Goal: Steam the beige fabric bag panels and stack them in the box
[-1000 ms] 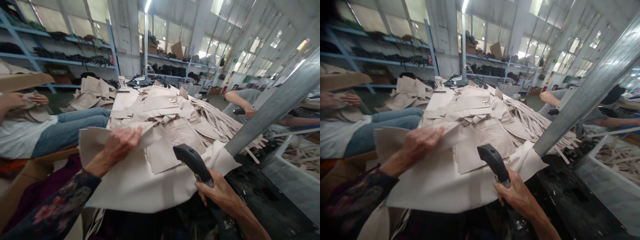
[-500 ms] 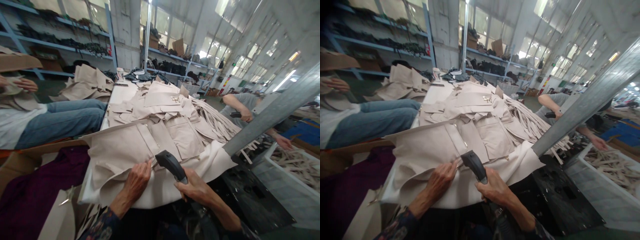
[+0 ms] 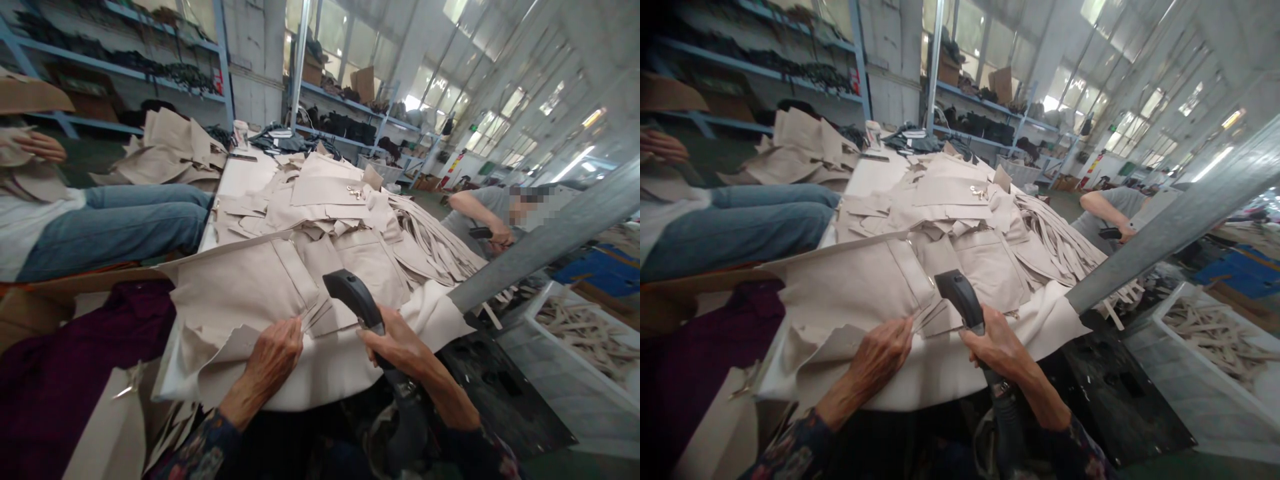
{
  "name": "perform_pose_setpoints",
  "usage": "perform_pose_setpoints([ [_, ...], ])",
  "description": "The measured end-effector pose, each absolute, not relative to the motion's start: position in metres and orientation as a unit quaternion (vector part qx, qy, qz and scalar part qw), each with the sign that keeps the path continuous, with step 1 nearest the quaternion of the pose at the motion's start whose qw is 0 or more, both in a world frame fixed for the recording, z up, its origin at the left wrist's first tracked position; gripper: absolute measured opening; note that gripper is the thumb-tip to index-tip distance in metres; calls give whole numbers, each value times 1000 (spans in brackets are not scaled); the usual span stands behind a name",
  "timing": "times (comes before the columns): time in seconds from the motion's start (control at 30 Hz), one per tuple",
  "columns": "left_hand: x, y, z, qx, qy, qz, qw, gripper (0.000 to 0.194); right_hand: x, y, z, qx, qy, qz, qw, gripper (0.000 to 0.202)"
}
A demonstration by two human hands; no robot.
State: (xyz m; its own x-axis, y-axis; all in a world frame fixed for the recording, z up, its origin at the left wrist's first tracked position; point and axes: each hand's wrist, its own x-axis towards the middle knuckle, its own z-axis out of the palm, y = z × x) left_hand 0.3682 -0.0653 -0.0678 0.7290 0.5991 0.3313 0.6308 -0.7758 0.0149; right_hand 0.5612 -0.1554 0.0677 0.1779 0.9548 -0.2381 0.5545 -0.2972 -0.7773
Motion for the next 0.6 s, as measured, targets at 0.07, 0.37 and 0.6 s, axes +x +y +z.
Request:
perform_pose_setpoints([
  [0.07, 368, -65, -66, -929, -330, -160, 50, 32, 559, -160, 65, -707, -532, 390, 254, 8],
  [0.37, 369, -68, -64, -932, -333, -145, 8, 28, 547, -128, 44, -696, -536, 401, 259, 9],
  [0.6, 351, 3, 19, -914, -376, -151, 11, 27, 553, -106, 61, -679, -544, 397, 292, 9],
])
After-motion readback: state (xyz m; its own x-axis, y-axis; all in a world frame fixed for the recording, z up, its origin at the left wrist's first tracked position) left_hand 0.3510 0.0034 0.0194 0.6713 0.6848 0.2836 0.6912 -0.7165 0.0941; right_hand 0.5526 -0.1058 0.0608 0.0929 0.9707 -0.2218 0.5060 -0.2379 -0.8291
